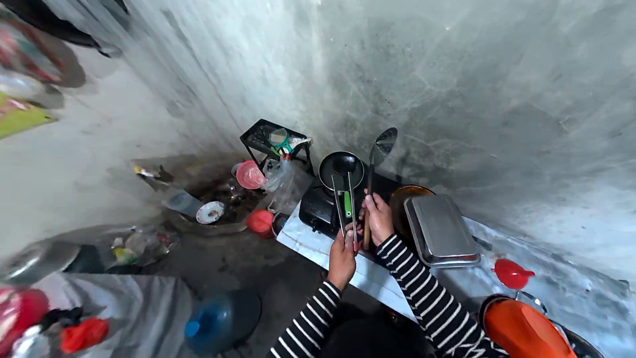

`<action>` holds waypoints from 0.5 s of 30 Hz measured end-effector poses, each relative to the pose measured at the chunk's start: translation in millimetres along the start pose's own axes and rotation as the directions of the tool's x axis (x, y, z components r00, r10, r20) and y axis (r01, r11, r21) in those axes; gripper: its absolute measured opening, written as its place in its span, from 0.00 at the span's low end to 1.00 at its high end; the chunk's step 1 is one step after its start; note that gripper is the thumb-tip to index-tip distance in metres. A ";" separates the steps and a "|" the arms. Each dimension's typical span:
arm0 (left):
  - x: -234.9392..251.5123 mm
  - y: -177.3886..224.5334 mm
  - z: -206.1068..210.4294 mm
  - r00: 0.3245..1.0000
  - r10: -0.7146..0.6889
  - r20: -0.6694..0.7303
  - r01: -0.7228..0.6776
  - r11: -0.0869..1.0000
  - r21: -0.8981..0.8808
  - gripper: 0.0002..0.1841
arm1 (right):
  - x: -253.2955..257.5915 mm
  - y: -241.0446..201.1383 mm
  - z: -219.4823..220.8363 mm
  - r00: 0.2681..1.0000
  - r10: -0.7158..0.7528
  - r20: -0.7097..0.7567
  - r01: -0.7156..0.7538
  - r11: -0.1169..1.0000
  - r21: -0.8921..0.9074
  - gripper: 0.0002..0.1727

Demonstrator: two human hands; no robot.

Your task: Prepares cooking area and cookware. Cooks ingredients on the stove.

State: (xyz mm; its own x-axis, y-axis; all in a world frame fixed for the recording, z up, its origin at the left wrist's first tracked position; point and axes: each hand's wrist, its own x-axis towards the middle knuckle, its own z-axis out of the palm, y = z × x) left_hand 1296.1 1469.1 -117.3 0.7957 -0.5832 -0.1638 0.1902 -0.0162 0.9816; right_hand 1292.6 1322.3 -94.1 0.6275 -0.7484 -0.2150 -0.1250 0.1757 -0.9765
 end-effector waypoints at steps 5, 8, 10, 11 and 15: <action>66.6 -20.9 -68.3 0.986 -0.113 -0.121 0.142 0.951 0.273 0.21 | 71.4 30.4 20.1 0.999 -0.040 0.017 0.040 0.694 -0.719 0.27; 118.7 -19.3 -93.5 0.990 -0.119 -0.076 0.141 0.838 0.527 0.23 | 83.6 49.5 39.4 0.999 0.033 0.002 -0.017 0.560 -0.828 0.28; 151.0 -19.6 -95.8 0.993 -0.109 -0.049 0.117 0.808 0.578 0.25 | 87.5 54.0 50.7 0.996 0.083 -0.045 -0.084 0.554 -0.828 0.28; 165.0 -21.0 -94.8 0.991 -0.132 -0.035 0.127 0.799 0.587 0.25 | 89.2 56.4 55.0 0.993 0.094 -0.064 -0.106 0.557 -0.824 0.28; 201.4 -35.5 -85.0 0.985 -0.175 0.002 0.135 0.768 0.626 0.26 | 92.7 60.6 64.5 0.990 0.097 -0.107 -0.143 0.581 -0.801 0.28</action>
State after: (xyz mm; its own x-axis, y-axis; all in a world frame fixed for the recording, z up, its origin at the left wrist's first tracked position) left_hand 1498.5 1421.3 -193.5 0.7488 -0.5732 -0.3329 -0.1065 -0.5998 0.7931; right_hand 1392.8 1304.9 -172.2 0.5267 -0.7919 -0.3091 -0.7782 -0.3029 -0.5502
